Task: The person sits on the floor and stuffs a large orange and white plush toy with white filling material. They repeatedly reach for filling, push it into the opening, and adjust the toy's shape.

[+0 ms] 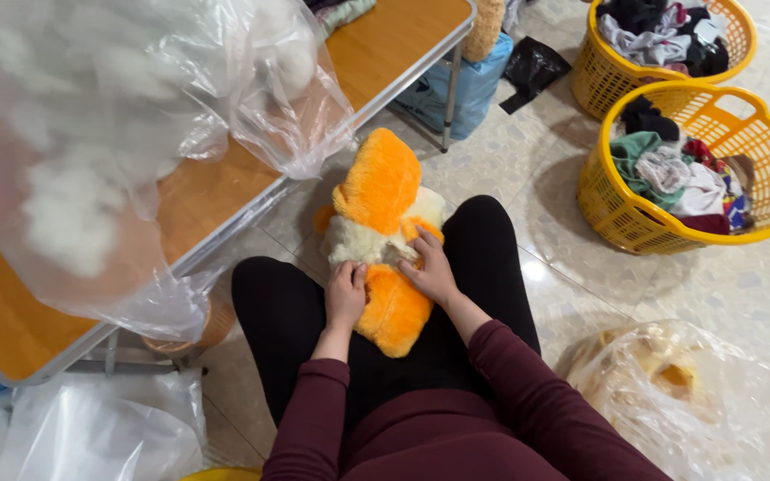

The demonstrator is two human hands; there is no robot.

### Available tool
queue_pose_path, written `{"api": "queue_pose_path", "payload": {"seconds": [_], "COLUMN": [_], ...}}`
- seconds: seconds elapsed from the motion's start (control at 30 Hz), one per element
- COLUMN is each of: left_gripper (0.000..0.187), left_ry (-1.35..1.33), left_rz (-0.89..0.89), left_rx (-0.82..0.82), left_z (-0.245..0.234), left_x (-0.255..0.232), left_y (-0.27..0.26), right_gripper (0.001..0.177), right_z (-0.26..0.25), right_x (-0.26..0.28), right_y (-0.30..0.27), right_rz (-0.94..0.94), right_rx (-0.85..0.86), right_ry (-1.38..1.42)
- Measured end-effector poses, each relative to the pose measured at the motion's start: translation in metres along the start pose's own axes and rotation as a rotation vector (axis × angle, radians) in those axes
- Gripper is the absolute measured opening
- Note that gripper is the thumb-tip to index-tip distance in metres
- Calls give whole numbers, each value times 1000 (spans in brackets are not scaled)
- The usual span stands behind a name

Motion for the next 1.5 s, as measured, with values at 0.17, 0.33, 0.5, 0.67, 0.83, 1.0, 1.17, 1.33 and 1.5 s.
{"api": "queue_pose_path", "payload": {"seconds": [0.17,0.33,0.5,0.67,0.83,1.0,1.17,1.33,1.5], "left_gripper": [27,26,27,27,26,27,29,31,31], "left_ry": [-28,-1,-14,-23,-37,-5,-54,-68,-87], "left_rz": [63,83,79,26,38,36,-28,-72,-50], "left_rx": [-27,-53,-43,-19,-39,-69,-25,15,5], "left_z": [3,3,2,4,7,10,10,9,1], "left_x": [3,4,2,6,13,17,15,8,-1], "left_y": [-2,0,-1,-2,-2,-1,-2,-4,-5], "right_gripper": [32,27,33,30,34,33,37,37,39], "right_z": [1,-2,-1,2,3,11,13,14,13], "right_x": [-1,3,6,-9,-4,-19,-24,-29,-25], "right_y": [-4,-2,-1,-2,0,2,5,4,6], "right_rz": [-7,35,19,131,5,45,-86,-108,-37], "right_rx": [-11,-30,-37,-10,-34,-8,-5,0,19], "right_ry": [27,36,5,161,116,117,29,1,71]}}
Point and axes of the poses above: each hand's wrist, its own y-axis towards the middle knuckle, its own z-axis out of the palm, x = y × z, the point moved 8 cm from there along y, towards the middle knuckle, and after that the axes turned 7 degrees about -y, right-handed, at the moved point
